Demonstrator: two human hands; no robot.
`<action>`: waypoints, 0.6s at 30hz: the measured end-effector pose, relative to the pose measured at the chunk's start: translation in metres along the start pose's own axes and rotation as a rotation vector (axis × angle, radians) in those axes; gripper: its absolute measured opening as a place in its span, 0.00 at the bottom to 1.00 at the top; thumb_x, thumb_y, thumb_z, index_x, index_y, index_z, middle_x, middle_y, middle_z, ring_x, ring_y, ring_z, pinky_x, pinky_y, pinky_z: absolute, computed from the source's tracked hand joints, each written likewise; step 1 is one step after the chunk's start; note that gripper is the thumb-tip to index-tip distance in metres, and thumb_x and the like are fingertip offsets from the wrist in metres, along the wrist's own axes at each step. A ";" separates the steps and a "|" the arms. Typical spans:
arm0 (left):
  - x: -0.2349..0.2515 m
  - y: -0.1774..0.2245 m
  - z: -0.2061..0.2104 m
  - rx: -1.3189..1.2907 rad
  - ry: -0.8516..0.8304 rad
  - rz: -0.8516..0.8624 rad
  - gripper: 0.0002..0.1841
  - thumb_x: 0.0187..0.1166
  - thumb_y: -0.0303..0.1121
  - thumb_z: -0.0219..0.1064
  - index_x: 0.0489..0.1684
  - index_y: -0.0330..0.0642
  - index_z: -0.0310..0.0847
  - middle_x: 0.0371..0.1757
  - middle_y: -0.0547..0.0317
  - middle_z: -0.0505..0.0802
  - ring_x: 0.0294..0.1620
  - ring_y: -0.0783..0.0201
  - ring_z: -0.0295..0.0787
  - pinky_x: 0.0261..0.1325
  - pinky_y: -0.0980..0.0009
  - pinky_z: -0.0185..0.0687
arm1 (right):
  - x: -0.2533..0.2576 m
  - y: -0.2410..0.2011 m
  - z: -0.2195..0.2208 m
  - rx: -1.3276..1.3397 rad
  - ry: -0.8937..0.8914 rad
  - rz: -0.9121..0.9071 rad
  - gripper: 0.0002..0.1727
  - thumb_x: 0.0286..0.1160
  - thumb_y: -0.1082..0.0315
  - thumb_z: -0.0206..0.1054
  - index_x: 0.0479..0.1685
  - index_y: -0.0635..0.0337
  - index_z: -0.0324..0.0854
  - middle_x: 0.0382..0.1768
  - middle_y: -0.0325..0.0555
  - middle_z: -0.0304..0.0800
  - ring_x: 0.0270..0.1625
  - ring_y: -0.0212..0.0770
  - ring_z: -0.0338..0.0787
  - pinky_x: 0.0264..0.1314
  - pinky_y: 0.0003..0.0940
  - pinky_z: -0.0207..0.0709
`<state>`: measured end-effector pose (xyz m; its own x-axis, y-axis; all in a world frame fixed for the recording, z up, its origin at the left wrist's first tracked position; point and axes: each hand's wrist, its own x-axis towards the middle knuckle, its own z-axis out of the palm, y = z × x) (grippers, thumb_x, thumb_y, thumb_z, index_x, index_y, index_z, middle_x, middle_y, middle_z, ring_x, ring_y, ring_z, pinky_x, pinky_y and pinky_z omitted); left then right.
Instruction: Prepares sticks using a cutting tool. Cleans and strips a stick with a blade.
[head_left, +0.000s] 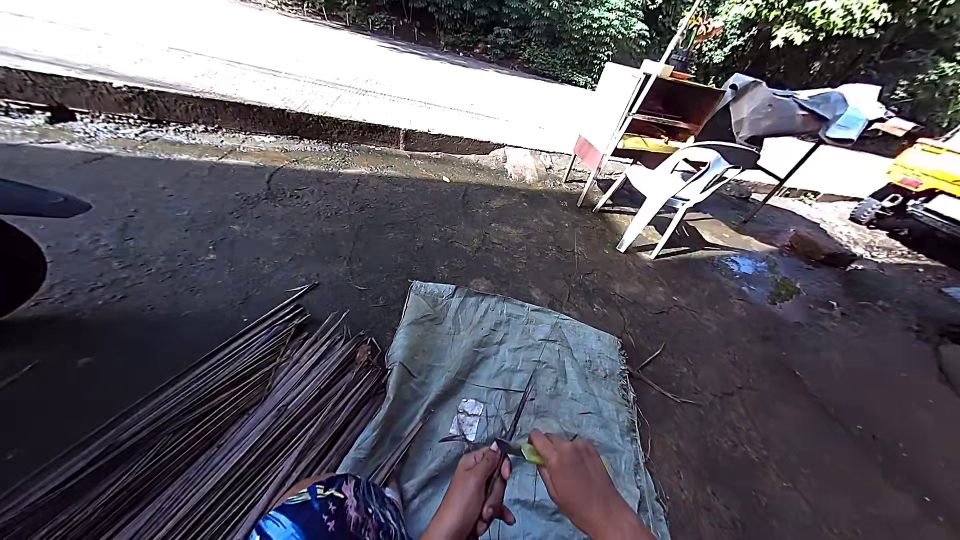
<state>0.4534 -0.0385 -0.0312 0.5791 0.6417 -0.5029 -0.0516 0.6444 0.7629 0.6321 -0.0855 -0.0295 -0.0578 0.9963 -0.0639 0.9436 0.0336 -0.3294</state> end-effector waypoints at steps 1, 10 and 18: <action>0.001 -0.001 0.001 -0.008 -0.007 0.000 0.25 0.95 0.30 0.33 0.24 0.45 0.70 0.06 0.73 0.68 0.06 0.76 0.66 0.22 0.78 0.79 | 0.000 0.001 0.005 -0.059 0.055 -0.009 0.07 0.73 0.74 0.69 0.44 0.66 0.88 0.31 0.60 0.92 0.31 0.62 0.94 0.29 0.58 0.83; -0.006 -0.014 0.013 0.084 -0.114 -0.050 0.25 0.95 0.30 0.35 0.21 0.47 0.70 0.06 0.75 0.69 0.07 0.79 0.66 0.22 0.81 0.75 | 0.027 0.037 -0.039 -0.171 -0.188 0.481 0.16 0.89 0.71 0.54 0.67 0.63 0.81 0.56 0.64 0.91 0.56 0.66 0.92 0.56 0.61 0.80; -0.003 -0.002 0.004 -0.055 -0.066 -0.001 0.27 0.96 0.32 0.30 0.21 0.46 0.69 0.05 0.73 0.67 0.05 0.76 0.67 0.23 0.77 0.81 | 0.001 0.012 -0.008 0.026 -0.050 0.009 0.09 0.78 0.72 0.65 0.49 0.67 0.87 0.35 0.63 0.92 0.37 0.64 0.94 0.36 0.60 0.82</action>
<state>0.4551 -0.0434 -0.0302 0.6311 0.6138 -0.4742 -0.0949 0.6679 0.7382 0.6463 -0.0831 -0.0264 -0.0662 0.9913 -0.1138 0.9354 0.0220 -0.3530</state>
